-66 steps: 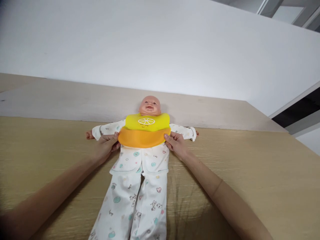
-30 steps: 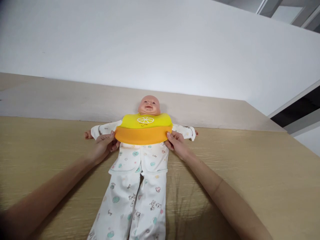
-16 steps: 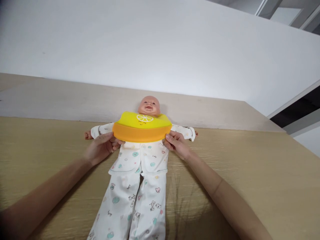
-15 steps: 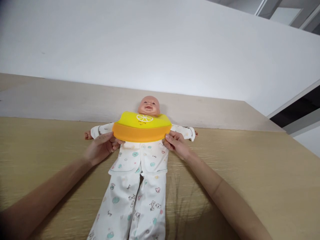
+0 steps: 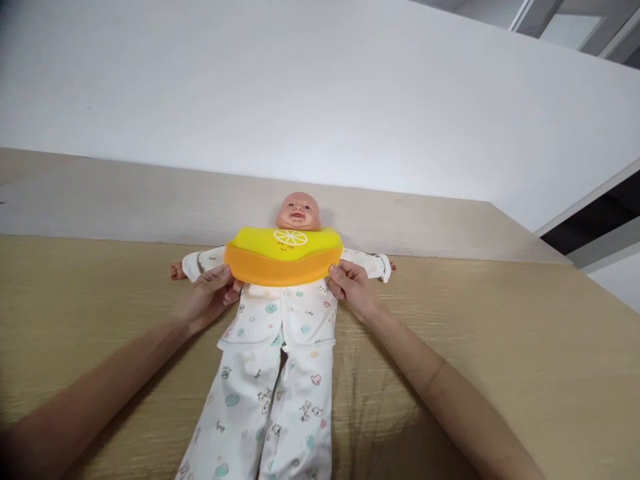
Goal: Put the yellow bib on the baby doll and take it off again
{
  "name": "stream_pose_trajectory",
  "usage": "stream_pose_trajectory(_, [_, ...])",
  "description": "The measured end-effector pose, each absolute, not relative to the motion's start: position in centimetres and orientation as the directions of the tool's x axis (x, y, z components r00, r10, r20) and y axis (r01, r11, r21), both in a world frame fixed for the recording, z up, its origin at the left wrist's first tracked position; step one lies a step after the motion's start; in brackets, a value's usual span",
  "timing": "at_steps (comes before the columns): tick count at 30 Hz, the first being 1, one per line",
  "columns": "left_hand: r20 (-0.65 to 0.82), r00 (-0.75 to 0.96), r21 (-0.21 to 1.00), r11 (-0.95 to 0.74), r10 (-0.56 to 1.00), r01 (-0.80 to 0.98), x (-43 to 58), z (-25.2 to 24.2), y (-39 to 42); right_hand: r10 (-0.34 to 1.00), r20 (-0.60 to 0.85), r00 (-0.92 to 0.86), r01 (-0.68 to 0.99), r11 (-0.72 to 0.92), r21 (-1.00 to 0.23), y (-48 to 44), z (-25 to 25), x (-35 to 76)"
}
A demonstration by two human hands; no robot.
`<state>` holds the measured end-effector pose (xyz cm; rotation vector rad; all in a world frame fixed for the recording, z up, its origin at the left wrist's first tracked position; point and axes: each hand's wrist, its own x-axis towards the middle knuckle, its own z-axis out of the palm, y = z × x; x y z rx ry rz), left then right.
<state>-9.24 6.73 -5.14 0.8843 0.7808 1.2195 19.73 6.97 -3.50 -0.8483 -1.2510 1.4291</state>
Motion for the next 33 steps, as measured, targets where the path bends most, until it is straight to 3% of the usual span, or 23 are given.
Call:
stream_pose_trajectory(8, [-0.05,0.177,0.885,0.125,0.983,-0.449,-8.6,-5.0,6.8,0.968,0.107,-0.229,-0.246,0.049,-0.968,7.3,-4.8,19.4])
stream_pose_trajectory(15, [-0.085,0.207,0.93,0.152,0.975,-0.334,-8.7,-5.2,6.8,0.97,0.08,-0.228,-0.209,0.032,-0.977,7.2,-4.6,19.3])
stream_pose_trajectory(33, [-0.123,0.167,0.97,0.154,0.978,-0.189,-8.5,-5.4,6.6,0.987,0.005,-0.162,0.008,0.006,-1.0,6.9,-3.6,18.9])
